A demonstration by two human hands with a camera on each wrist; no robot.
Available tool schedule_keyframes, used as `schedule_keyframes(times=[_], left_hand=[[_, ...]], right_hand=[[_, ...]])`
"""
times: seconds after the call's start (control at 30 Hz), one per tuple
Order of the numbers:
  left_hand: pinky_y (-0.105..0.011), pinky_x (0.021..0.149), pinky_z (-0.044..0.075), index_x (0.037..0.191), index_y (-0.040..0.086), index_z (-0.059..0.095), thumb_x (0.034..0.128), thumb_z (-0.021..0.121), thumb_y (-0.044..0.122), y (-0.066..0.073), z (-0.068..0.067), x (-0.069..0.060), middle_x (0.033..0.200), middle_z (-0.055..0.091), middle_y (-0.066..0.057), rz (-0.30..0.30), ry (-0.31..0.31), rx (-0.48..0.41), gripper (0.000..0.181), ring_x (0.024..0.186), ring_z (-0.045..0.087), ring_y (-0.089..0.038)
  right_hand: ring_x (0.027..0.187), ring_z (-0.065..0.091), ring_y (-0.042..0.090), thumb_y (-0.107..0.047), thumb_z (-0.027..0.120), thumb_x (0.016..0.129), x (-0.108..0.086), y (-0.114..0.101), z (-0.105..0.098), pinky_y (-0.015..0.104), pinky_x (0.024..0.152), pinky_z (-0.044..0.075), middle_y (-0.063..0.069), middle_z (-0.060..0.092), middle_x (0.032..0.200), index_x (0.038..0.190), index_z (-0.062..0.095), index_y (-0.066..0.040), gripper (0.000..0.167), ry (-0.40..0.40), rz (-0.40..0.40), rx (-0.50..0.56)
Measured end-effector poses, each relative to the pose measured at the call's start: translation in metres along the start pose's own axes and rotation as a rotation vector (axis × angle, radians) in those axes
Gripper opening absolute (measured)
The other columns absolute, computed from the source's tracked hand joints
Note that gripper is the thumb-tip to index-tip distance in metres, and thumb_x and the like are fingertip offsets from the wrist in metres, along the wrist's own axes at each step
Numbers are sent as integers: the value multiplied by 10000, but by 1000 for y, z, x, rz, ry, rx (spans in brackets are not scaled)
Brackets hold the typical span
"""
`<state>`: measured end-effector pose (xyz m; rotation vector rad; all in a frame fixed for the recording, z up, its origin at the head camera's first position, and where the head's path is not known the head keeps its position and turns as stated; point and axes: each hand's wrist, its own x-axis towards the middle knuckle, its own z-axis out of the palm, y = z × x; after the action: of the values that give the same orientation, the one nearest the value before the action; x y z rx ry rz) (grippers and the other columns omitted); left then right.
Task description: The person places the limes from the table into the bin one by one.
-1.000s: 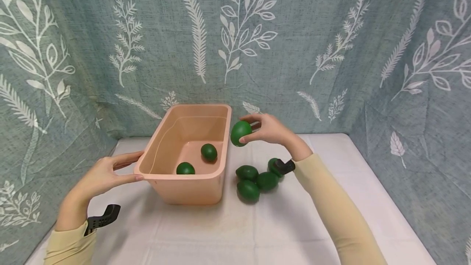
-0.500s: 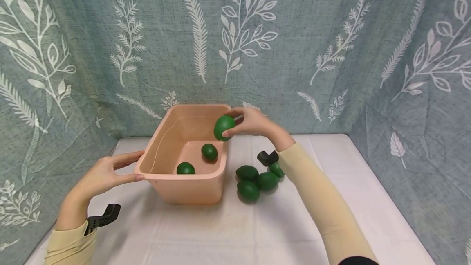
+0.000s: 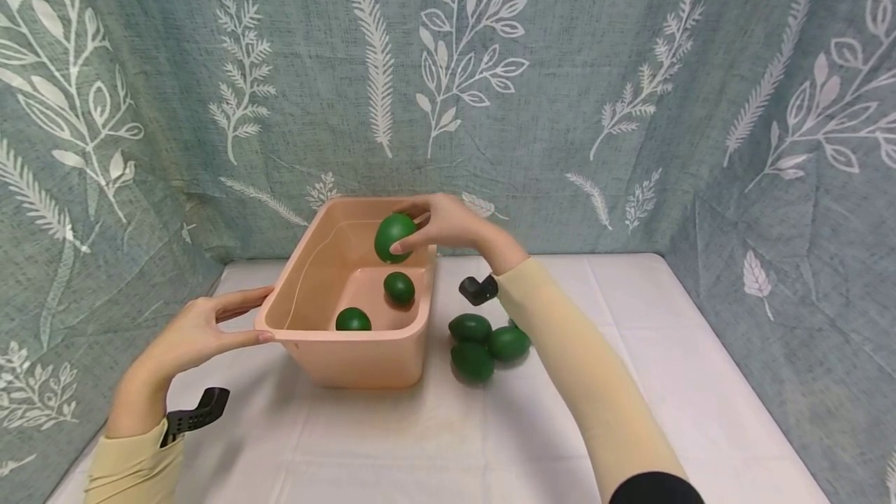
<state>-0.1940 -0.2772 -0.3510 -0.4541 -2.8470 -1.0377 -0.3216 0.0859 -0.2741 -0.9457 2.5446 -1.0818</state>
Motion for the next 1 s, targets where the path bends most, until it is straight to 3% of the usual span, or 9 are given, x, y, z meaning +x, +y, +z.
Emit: schedule_keyframes(times=[0.37, 0.57, 1.0], left_hand=[[-566, 965, 437, 1369, 163, 531, 768, 755, 474, -1, 0, 0, 1358, 555, -51, -5, -4, -3, 712, 1248, 512, -367], [-565, 972, 432, 1372, 158, 527, 769, 751, 482, 0, 0, 0, 1364, 550, -53, -11, -7, 2, 721, 1250, 509, -370], [-572, 958, 439, 1375, 175, 525, 766, 755, 480, 1, -1, 0, 1371, 543, -47, -16, -11, -7, 719, 1255, 504, -368]], right_hand=[[1183, 578, 192, -396, 780, 768, 23, -16, 17, 306, 916, 515, -14, 573, 1314, 1371, 510, -242, 679, -34, -14, 19], [1186, 583, 214, -337, 741, 825, 28, -17, 21, 283, 940, 501, 56, 568, 1333, 1384, 500, -181, 629, 8, -23, 73], [1160, 604, 230, -341, 717, 847, 3, 3, 5, 362, 938, 519, 73, 583, 1316, 1373, 514, -165, 590, 39, -7, 32]])
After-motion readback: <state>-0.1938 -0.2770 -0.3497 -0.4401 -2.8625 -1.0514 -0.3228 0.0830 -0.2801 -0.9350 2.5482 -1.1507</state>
